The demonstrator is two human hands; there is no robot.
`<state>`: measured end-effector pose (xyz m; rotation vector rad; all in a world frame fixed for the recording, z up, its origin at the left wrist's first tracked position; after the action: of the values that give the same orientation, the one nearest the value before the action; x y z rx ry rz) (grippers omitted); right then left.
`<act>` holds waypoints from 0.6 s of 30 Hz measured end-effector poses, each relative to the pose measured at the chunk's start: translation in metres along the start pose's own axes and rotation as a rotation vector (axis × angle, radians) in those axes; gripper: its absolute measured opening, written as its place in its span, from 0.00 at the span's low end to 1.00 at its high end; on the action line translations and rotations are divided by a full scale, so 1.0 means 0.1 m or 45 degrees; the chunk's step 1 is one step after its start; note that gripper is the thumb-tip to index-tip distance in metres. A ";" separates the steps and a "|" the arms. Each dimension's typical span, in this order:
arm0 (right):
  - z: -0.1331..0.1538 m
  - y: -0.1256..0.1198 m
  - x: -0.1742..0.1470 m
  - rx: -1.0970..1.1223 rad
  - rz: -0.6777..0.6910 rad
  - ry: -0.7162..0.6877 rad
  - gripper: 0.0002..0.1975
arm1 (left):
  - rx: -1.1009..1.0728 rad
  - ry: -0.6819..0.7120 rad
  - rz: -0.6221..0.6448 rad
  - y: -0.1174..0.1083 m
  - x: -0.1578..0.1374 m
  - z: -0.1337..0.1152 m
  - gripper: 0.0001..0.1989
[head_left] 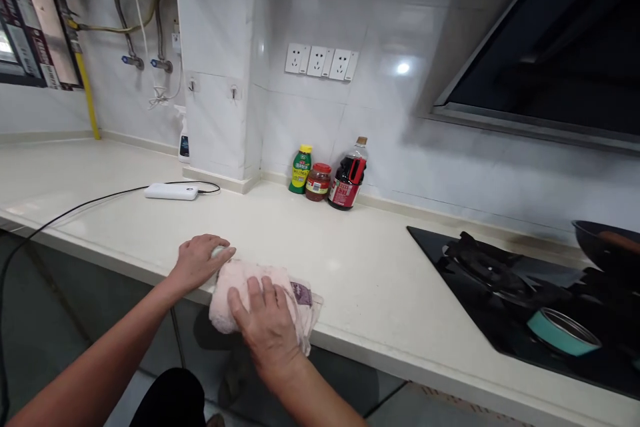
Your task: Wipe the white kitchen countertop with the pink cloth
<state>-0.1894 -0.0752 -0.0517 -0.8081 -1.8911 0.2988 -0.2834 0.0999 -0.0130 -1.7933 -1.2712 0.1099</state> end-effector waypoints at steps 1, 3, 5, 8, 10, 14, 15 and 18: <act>-0.11 -0.05 -0.11 -0.014 -0.030 0.011 0.21 | 0.029 0.005 0.015 0.01 0.00 0.01 0.23; -0.37 -0.15 -0.34 -0.050 -0.065 0.037 0.21 | 0.070 0.010 0.040 0.03 0.00 0.02 0.24; -0.64 -0.22 -0.57 -0.091 -0.031 0.034 0.23 | 0.082 0.010 0.056 0.04 0.00 0.03 0.25; -1.02 -0.30 -0.95 -0.141 0.110 0.001 0.33 | 0.093 0.012 0.081 0.05 -0.01 0.03 0.26; -1.28 -0.33 -1.22 -0.168 0.188 0.012 0.40 | 0.101 0.010 0.094 0.05 -0.01 0.02 0.26; -1.84 -0.40 -1.86 -0.297 0.200 0.084 0.36 | 0.128 0.017 0.106 0.06 -0.01 0.02 0.26; -2.00 -0.42 -2.03 -0.335 0.183 0.126 0.33 | 0.135 0.023 0.104 0.06 -0.01 0.03 0.26; -2.48 -0.48 -2.55 -0.430 0.152 0.265 0.27 | 0.162 0.050 0.089 0.07 -0.01 0.03 0.26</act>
<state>0.0761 -0.3129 -0.0950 -1.1355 -1.7219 -0.0359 -0.2803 0.1006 -0.0200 -1.7230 -1.1486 0.1899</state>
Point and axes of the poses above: each hand's wrist, its own x-axis towards the middle knuckle, its own y-axis out of the palm, z = x × y, the point moved 7 cm from there along x, towards the middle knuckle, and after that the axes turned 14 degrees about -x, right-handed, at the moved point
